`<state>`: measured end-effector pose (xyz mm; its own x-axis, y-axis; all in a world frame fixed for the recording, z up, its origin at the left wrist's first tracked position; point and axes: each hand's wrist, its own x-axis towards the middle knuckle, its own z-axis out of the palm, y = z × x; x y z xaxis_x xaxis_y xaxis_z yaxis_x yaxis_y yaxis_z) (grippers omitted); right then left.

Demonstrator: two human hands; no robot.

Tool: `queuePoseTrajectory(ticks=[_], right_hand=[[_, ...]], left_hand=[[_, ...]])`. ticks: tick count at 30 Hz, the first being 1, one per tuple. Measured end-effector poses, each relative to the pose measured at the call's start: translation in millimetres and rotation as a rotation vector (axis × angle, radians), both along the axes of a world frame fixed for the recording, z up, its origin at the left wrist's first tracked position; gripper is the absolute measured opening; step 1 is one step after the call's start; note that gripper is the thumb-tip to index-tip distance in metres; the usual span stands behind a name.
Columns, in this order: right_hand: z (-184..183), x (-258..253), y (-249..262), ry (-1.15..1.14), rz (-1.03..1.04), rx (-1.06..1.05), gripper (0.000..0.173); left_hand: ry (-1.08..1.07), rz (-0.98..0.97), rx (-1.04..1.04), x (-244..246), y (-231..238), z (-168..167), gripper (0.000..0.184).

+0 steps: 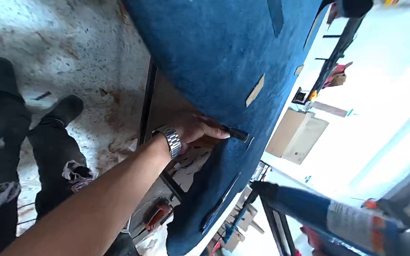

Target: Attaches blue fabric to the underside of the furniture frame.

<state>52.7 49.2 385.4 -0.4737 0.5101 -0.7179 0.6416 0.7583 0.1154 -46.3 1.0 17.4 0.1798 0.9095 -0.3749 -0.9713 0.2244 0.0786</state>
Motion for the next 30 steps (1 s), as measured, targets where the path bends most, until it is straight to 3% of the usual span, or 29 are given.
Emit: queuePoseTrajectory(ticks=[2, 5, 10, 17, 24, 30], right_hand=[[-17.4, -46.9, 5.2, -0.053, 0.189, -0.002, 0.04], [-62.6, -82.4, 24.8, -0.07, 0.41, 0.035, 0.025], [-95.7, -100.3, 39.0, -0.175, 0.359, 0.032, 0.025], [-97.2, -93.7, 45.9, -0.183, 0.341, 0.117, 0.025], [-98.8, -106.3, 54.3, -0.247, 0.215, 0.057, 0.03], [-102.5, -117.9, 60.5, -0.323, 0.242, 0.058, 0.027]], left_hand=[[-0.016, 0.029, 0.011, 5.0, -1.5, -1.4, 0.033], [-0.004, 0.032, 0.048, 4.7, -0.4, -3.9, 0.028], [-0.057, 0.062, 0.063, 8.9, -0.8, -10.4, 0.028], [-0.123, 0.055, 0.078, 9.2, -2.4, -10.2, 0.03], [-0.157, 0.03, 0.141, 7.5, 0.1, -15.2, 0.029], [-0.149, 0.008, 0.16, 12.2, 3.4, -18.0, 0.027]])
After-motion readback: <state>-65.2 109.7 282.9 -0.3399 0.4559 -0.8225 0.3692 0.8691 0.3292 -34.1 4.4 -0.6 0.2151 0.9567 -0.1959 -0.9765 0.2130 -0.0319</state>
